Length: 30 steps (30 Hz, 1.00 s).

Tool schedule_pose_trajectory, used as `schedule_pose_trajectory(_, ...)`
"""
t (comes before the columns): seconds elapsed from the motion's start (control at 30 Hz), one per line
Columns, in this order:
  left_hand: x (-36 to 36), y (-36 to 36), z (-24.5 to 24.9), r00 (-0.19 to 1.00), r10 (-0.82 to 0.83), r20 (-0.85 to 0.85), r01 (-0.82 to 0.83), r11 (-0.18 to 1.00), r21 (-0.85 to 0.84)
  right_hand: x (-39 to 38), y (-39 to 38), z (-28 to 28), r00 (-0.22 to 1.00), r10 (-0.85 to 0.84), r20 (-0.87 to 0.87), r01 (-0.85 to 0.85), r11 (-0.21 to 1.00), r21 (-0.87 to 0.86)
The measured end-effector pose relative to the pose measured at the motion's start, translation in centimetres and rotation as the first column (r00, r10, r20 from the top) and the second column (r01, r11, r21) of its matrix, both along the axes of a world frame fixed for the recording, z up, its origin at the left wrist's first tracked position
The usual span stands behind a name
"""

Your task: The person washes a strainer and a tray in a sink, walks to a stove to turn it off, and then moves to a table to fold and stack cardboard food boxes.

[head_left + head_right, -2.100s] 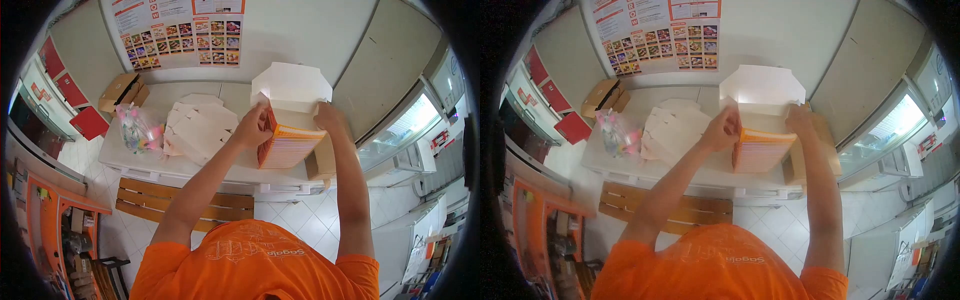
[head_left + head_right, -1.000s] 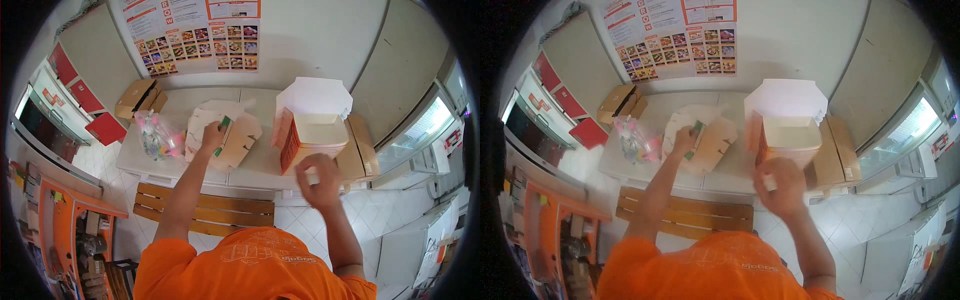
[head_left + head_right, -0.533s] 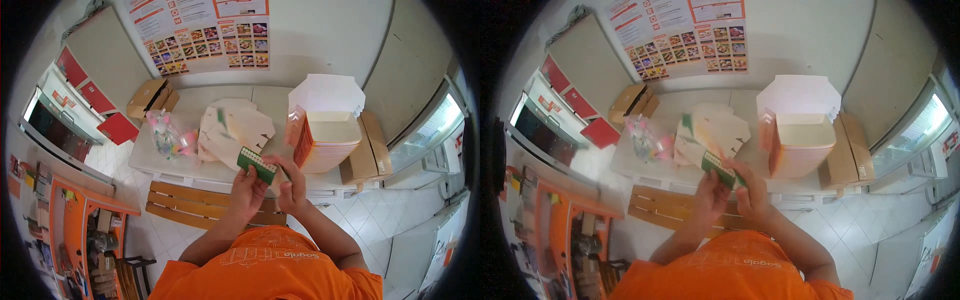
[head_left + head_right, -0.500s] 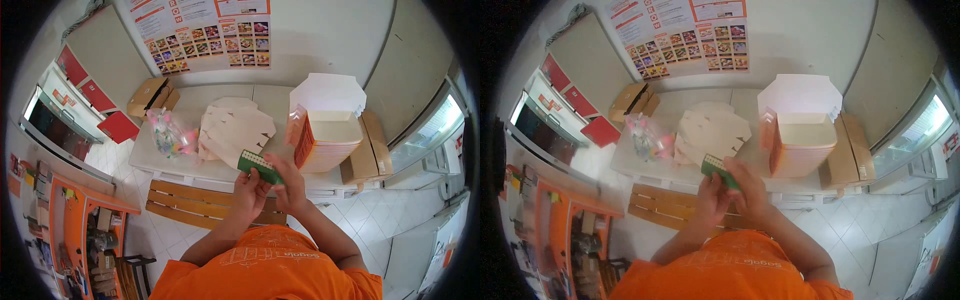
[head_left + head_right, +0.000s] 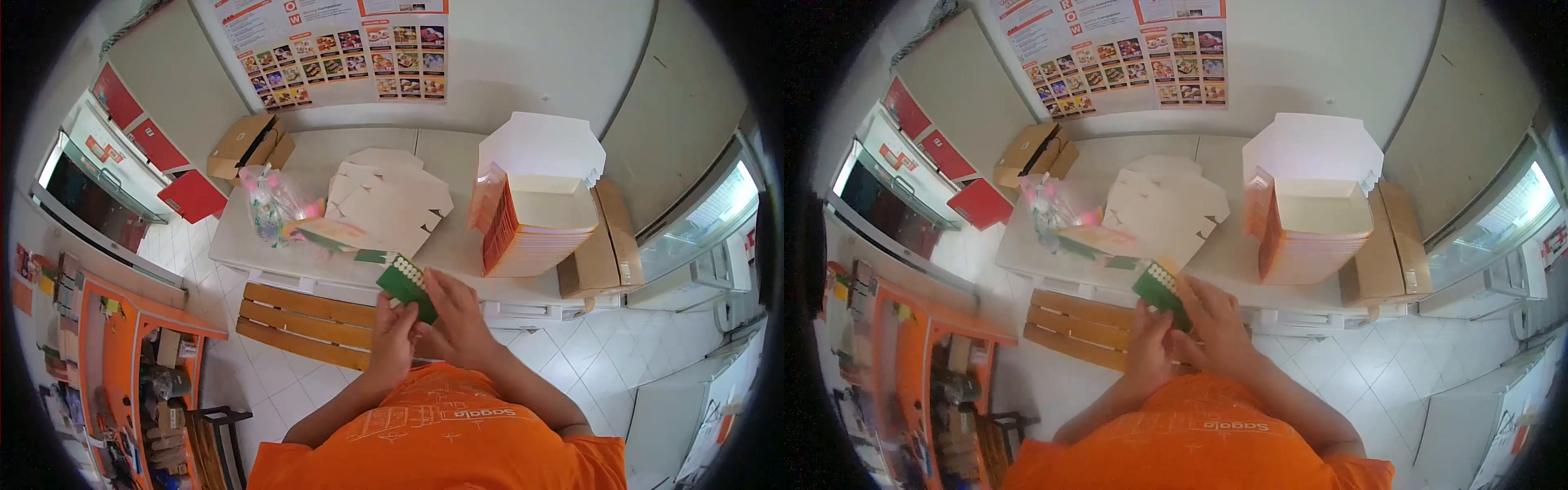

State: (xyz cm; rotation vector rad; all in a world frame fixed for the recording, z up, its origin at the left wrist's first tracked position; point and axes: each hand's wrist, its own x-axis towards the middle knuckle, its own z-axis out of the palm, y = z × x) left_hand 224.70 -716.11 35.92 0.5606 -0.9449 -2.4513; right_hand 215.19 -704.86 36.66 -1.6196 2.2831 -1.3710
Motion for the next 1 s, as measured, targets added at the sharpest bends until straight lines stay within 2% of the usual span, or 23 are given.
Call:
schedule_pose_trajectory(0.03,0.9,-0.8,-0.9,0.999,-0.047,-0.002,0.046,0.99,-0.13,-0.9,0.5,-1.0,0.991,0.084,0.108,-0.069,0.989,-0.134)
schedule_pose_trajectory(0.07,2.0,-1.8,-2.0,0.996,-0.093,0.001,0.09,0.963,-0.256,-2.1,1.5,-1.1,0.99,0.087,0.113,-0.072,0.989,-0.129)
schedule_pose_trajectory(0.1,3.6,-3.4,-3.4,0.948,-0.239,0.21,0.305,0.869,-0.39,-3.2,2.6,-1.3,0.961,0.117,0.251,-0.094,0.99,-0.101)
schedule_pose_trajectory(0.13,4.3,-3.4,-2.9,0.944,-0.241,0.225,0.312,0.872,-0.376,-3.7,3.1,-1.5,0.91,0.137,0.391,-0.117,0.99,-0.075)
schedule_pose_trajectory(0.2,5.6,-2.8,-1.3,0.834,-0.342,0.434,0.551,0.465,-0.693,-3.0,3.3,0.0,0.857,0.192,0.478,-0.163,0.981,-0.1)
schedule_pose_trajectory(0.23,6.0,-2.1,-2.1,0.905,-0.227,0.36,0.417,0.312,-0.854,-2.6,3.2,0.3,0.881,0.269,0.389,-0.279,0.96,-0.031)
schedule_pose_trajectory(0.27,6.3,-1.3,-2.4,0.902,-0.22,0.372,0.427,0.322,-0.845,-2.0,3.1,0.4,0.886,0.355,0.299,-0.384,0.922,0.043)
schedule_pose_trajectory(0.3,6.4,-0.6,-2.2,0.908,-0.185,0.376,0.413,0.546,-0.729,-1.1,3.2,0.3,0.917,0.272,0.292,-0.306,0.949,0.079)
schedule_pose_trajectory(0.33,6.4,-0.2,-2.1,0.913,-0.147,0.381,0.358,0.736,-0.575,-0.8,3.1,0.4,0.913,0.281,0.296,-0.316,0.945,0.079)
schedule_pose_trajectory(0.4,6.5,0.0,-2.8,0.93,-0.141,0.338,0.326,0.739,-0.589,-0.7,2.8,0.6,0.944,0.15,0.294,-0.2,0.969,0.147)
schedule_pose_trajectory(0.43,6.6,0.2,-3.0,0.945,-0.143,0.295,0.3,0.74,-0.602,-0.7,2.7,-0.2,0.942,0.164,0.292,-0.214,0.965,0.149)
schedule_pose_trajectory(0.5,6.1,0.9,-3.1,0.962,-0.077,0.261,0.23,0.741,-0.631,-0.6,2.4,-2.4,0.944,-0.121,0.306,0.073,0.984,0.165)
schedule_pose_trajectory(0.53,5.9,1.0,-3.0,0.973,-0.023,0.228,0.171,0.732,-0.659,-0.6,2.5,-2.2,0.949,-0.101,0.299,0.054,0.985,0.161)
schedule_pose_trajectory(0.57,6.0,0.8,-2.6,0.975,0.0,0.221,0.15,0.733,-0.663,-0.5,2.6,-1.7,0.938,0.037,0.344,-0.095,0.983,0.155)
schedule_pose_trajectory(0.63,6.3,0.2,-1.2,0.941,-0.016,0.338,0.262,0.666,-0.699,-0.7,3.0,-1.3,0.86,0.228,0.456,-0.312,0.943,0.117)
schedule_pose_trajectory(0.67,6.4,0.2,-1.3,0.941,0.003,0.338,0.25,0.667,-0.702,-0.8,3.3,-0.5,0.855,0.246,0.456,-0.329,0.938,0.111)
schedule_pose_trajectory(0.73,6.1,0.5,-2.1,0.97,0.021,0.241,0.183,0.589,-0.787,-1.0,3.6,1.3,0.882,0.281,0.377,-0.389,0.887,0.247)
schedule_pose_trajectory(0.8,5.6,0.1,-2.3,0.967,0.093,0.238,0.124,0.642,-0.756,-0.3,3.2,0.4,0.945,0.243,0.221,-0.302,0.908,0.291)
schedule_pose_trajectory(0.83,5.7,-0.6,-2.0,0.959,0.107,0.261,0.153,0.578,-0.801,-0.3,2.8,0.0,0.967,0.222,0.128,-0.252,0.916,0.313)
schedule_pose_trajectory(0.9,5.9,-2.3,-2.2,0.935,0.226,0.273,0.13,0.499,-0.857,0.0,2.5,-0.9,0.956,0.067,0.285,-0.122,0.976,0.178)
schedule_pose_trajectory(0.93,5.8,-3.0,-3.7,0.84,0.522,0.146,0.024,0.233,-0.972,-0.8,2.7,-3.2,0.88,0.028,0.474,-0.041,0.999,0.016)
schedule_pose_trajectory(0.97,6.1,-3.5,-4.5,0.684,0.729,-0.033,0.013,-0.058,-0.998,-0.9,2.4,-3.4,0.848,0.009,0.531,0.086,0.984,-0.154)
schedule_pose_trajectory(1.0,6.5,-3.7,-4.5,0.639,0.768,-0.042,0.01,-0.063,-0.998,-2.6,3.3,-4.7,0.772,-0.03,0.634,0.127,0.986,-0.108)
